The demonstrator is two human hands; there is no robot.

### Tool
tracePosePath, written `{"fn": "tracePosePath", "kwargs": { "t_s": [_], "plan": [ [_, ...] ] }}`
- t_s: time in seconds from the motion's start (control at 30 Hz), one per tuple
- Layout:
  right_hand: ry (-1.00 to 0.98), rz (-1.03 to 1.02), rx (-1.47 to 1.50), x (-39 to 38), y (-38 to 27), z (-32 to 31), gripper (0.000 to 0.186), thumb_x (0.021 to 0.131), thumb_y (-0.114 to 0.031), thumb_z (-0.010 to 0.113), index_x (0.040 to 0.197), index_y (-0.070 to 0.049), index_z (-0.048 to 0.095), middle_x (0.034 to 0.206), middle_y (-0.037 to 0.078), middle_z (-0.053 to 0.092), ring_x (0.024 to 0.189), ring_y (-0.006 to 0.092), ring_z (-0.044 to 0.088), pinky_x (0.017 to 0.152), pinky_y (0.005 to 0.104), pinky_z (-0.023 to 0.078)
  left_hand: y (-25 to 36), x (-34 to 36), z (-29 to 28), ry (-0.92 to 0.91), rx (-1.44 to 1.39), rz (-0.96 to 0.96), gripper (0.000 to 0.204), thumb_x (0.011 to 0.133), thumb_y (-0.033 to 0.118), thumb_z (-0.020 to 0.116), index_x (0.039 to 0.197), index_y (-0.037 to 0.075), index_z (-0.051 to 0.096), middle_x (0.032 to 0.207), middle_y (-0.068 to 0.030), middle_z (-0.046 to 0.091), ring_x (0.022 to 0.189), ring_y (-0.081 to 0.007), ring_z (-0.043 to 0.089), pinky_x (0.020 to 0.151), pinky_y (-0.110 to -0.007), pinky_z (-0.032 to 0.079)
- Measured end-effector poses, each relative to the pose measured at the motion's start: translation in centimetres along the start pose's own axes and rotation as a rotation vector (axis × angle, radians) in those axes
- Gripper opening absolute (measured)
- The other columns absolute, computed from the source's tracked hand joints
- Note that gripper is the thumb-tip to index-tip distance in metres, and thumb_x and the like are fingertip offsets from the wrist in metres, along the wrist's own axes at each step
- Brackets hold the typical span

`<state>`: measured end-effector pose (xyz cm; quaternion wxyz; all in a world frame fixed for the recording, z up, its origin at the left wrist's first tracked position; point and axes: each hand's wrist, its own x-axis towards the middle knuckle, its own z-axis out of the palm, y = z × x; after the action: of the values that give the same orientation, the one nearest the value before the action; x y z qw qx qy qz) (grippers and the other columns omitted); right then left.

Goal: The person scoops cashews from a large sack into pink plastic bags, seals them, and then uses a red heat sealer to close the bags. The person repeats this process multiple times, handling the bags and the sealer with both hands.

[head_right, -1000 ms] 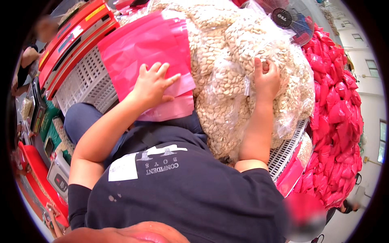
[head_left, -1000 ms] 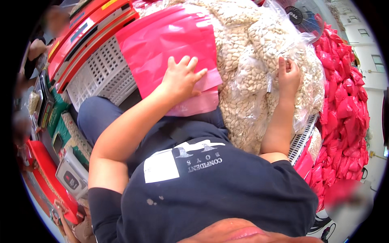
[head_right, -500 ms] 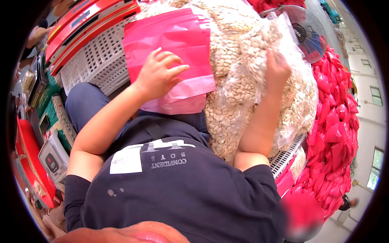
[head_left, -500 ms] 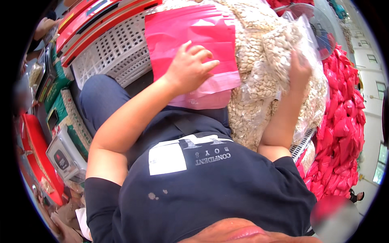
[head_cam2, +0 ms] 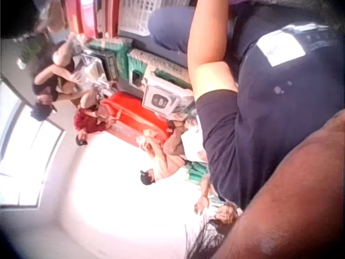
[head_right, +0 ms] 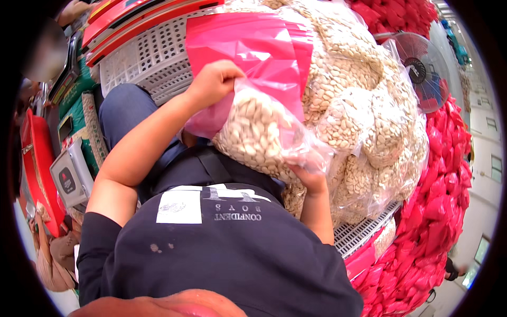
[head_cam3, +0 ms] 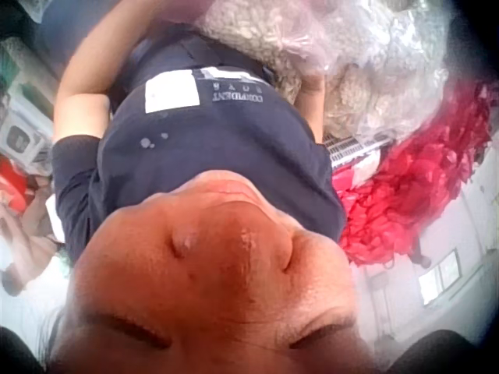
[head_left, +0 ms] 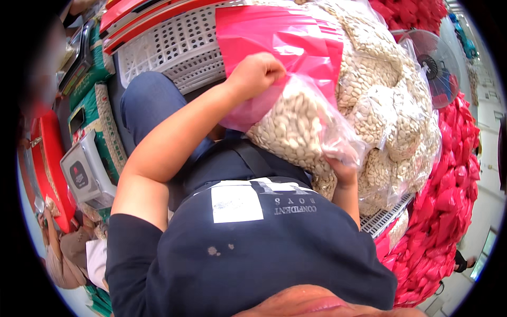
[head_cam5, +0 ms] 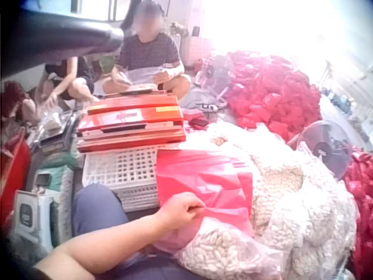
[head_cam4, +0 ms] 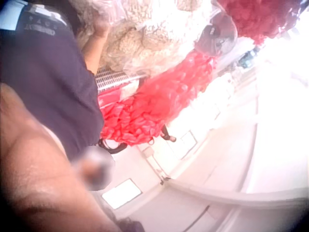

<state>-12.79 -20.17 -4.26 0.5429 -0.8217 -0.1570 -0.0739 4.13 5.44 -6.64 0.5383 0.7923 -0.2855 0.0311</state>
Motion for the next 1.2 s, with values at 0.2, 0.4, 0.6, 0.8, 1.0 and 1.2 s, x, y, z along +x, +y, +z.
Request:
{"fn": "tracePosePath", "kwargs": {
  "t_s": [0.2, 0.4, 0.6, 0.8, 1.0, 1.2],
  "plan": [
    [-0.022, 0.471, 0.307, 3.2, -2.0, 0.9, 0.018, 0.08, -0.007, 0.058, 0.095, 0.003, 0.059, 0.085, 0.007, 0.058, 0.075, 0.0173, 0.055, 0.066, 0.0279, 0.043, 4.1, 1.7, -0.9, 0.103, 0.052, 0.255, 0.007, 0.077, 0.002, 0.059, 0.084, 0.0, 0.06, 0.079, -0.0094, 0.057, 0.071, -0.0215, 0.057, 0.064, -0.028, 0.046],
    [0.116, 0.744, 0.976, 5.4, -1.5, 1.6, 0.025, 0.087, -0.013, 0.049, 0.105, 0.004, 0.051, 0.103, 0.018, 0.057, 0.097, 0.0262, 0.055, 0.084, 0.0401, 0.046, 4.8, 1.8, -2.2, 0.128, 0.109, 0.307, 0.012, 0.072, -0.002, 0.06, 0.083, 0.001, 0.061, 0.079, -0.0086, 0.057, 0.072, -0.0242, 0.057, 0.062, -0.029, 0.046],
    [0.289, 0.623, 1.257, 5.6, -0.5, 3.7, 0.034, 0.092, -0.021, 0.037, 0.119, 0.0, 0.038, 0.124, 0.026, 0.04, 0.113, 0.039, 0.043, 0.091, 0.0522, 0.039, 3.9, -0.5, -3.0, 0.07, 0.684, 0.277, 0.043, 0.066, 0.015, 0.066, 0.107, 0.014, 0.056, 0.1, -0.0029, 0.053, 0.096, -0.0207, 0.049, 0.083, -0.035, 0.037],
    [0.379, 0.587, 1.187, 5.2, 0.0, 4.3, 0.031, 0.092, -0.02, 0.036, 0.116, 0.0, 0.04, 0.122, 0.024, 0.043, 0.11, 0.0372, 0.046, 0.091, 0.0505, 0.04, 4.2, -4.3, -4.2, 0.044, 0.857, -0.15, 0.062, 0.062, 0.016, 0.068, 0.12, 0.012, 0.045, 0.106, -0.0069, 0.046, 0.098, -0.0248, 0.047, 0.08, -0.037, 0.04],
    [0.518, 0.562, 1.091, 5.2, -0.5, 4.5, 0.025, 0.091, -0.016, 0.041, 0.111, 0.0, 0.046, 0.112, 0.017, 0.052, 0.1, 0.028, 0.054, 0.086, 0.0414, 0.045, 3.9, -5.4, -3.9, -0.211, 0.744, -0.478, 0.049, 0.072, 0.01, 0.05, 0.12, 0.006, 0.041, 0.075, -0.0197, 0.06, 0.072, -0.0345, 0.059, 0.066, -0.044, 0.045],
    [0.599, 0.584, 1.155, 5.8, -1.2, 4.4, 0.025, 0.091, -0.015, 0.043, 0.111, -0.001, 0.045, 0.108, 0.016, 0.054, 0.098, 0.0266, 0.055, 0.085, 0.0396, 0.047, 2.9, -6.0, -2.8, 0.086, 0.198, -0.495, 0.043, 0.07, 0.001, 0.05, 0.112, 0.002, 0.042, 0.078, -0.0128, 0.06, 0.067, -0.0179, 0.059, 0.065, -0.028, 0.047]
  ]
}}
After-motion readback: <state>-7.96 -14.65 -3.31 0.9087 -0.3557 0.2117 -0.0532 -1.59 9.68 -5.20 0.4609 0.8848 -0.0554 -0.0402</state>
